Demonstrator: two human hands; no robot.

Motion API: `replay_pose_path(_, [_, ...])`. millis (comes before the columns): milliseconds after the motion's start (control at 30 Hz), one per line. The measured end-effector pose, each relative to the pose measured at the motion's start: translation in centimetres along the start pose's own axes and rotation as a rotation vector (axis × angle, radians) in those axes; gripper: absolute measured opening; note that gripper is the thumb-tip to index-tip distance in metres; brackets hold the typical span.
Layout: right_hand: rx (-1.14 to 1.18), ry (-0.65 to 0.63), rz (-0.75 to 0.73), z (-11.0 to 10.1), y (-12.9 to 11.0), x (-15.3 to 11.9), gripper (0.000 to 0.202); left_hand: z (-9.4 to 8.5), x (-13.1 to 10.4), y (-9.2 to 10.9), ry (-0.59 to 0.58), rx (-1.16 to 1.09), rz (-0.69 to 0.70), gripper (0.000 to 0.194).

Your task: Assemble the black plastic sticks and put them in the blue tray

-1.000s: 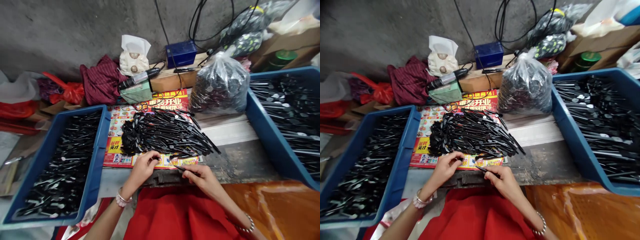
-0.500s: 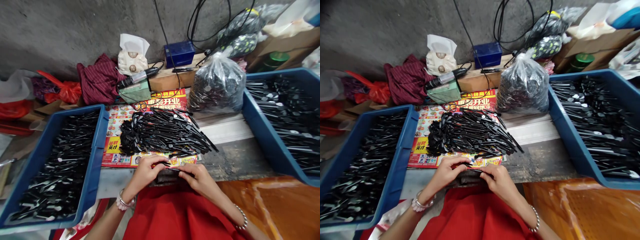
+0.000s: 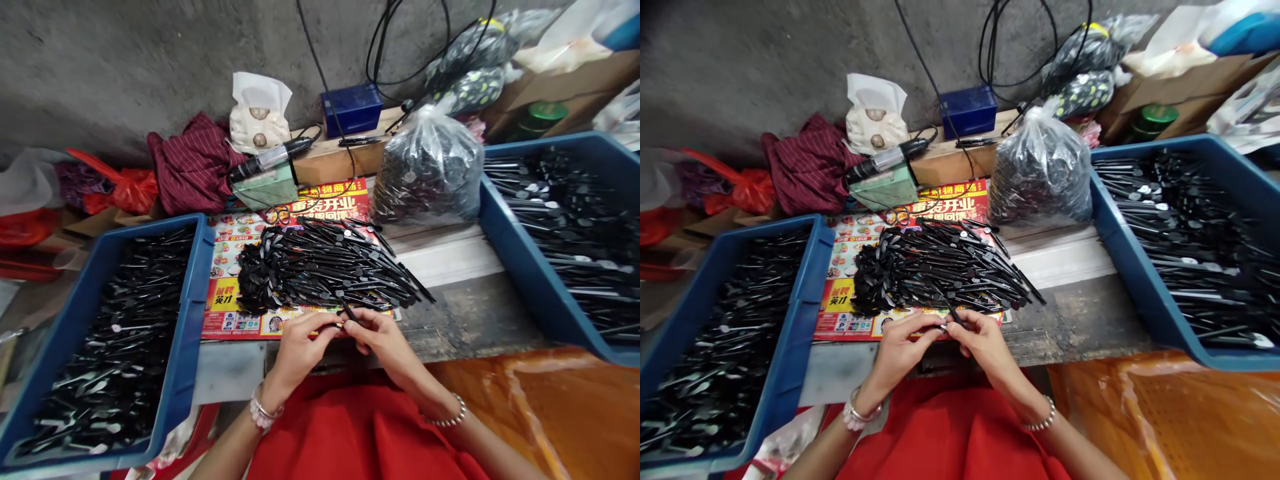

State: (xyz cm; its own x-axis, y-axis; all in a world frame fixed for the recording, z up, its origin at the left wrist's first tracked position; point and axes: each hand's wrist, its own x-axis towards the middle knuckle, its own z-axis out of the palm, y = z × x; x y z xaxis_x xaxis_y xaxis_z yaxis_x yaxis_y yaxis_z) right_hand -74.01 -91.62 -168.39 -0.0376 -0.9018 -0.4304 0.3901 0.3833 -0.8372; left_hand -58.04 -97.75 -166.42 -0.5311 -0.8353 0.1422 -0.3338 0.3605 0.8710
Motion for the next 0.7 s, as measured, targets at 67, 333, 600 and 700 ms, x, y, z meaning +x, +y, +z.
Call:
replay_pose_path(67, [-0.065, 0.024, -0.040, 0.0, 0.0, 0.1, 0.045, 0.2, 0.1, 0.1, -0.022, -0.128, -0.117, 0.013])
replay_pose_path(333, [-0.470, 0.092, -0.276, -0.8, 0.2, -0.1, 0.033, -0.3, 1.3, -0.7, -0.113, -0.479, -0.449, 0.012])
replay_pose_path(600, [-0.685, -0.062, -0.231, -2.3, -0.2, 0.1, 0.029, -2.3, 3.3, -0.4, -0.142, -0.205, -0.334, 0.019])
replay_pose_path(700, [-0.677, -0.098, -0.196, -2.2, -0.2, 0.1, 0.030, -2.3, 3.6, 0.1, -0.306, -0.126, -0.263, 0.019])
